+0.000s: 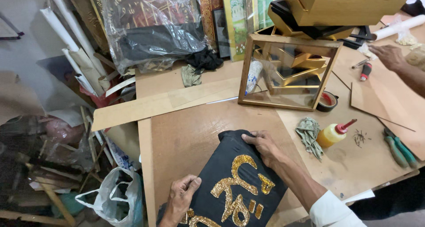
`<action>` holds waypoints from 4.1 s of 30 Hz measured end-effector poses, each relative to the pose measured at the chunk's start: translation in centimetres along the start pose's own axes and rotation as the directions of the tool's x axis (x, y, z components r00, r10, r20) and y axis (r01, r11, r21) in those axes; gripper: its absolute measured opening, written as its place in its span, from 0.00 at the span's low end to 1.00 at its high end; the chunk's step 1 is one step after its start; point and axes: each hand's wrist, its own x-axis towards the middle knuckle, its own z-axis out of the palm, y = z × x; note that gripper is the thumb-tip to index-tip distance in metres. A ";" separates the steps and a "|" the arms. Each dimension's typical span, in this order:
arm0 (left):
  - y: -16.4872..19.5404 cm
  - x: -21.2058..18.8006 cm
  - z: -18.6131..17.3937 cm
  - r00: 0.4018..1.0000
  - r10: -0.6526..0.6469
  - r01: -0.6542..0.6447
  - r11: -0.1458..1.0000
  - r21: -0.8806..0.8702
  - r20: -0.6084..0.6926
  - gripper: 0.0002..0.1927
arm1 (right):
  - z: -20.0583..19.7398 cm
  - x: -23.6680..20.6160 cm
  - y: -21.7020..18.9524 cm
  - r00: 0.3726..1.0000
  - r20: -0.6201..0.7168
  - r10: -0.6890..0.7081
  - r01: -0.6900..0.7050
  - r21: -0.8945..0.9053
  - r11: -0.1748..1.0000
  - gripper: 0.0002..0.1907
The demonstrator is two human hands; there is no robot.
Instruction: The person folds a black cloth with gold Arabic calligraphy on a wooden workbench. They repeatedly align edges, smooth the fabric, and adjust the fold to create a neat rectangular shape. The cloth is handled by hand throughout.
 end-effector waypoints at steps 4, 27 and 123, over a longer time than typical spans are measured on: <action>-0.3 -0.3 0.0 0.997 0.074 -0.074 0.996 -0.056 0.007 0.17 | 0.3 0.8 0.2 0.998 -0.051 0.029 -0.034 -0.106 0.994 0.13; -0.3 -0.1 -0.4 0.999 0.048 -0.048 0.998 0.031 -0.002 0.19 | 3.1 -2.0 -1.6 0.996 0.072 -0.051 0.055 -0.053 0.997 0.05; -2.7 0.1 0.6 0.993 -0.110 0.111 0.992 -0.055 0.034 0.18 | -8.1 -4.5 2.3 0.966 0.153 0.208 -0.179 -0.182 0.967 0.10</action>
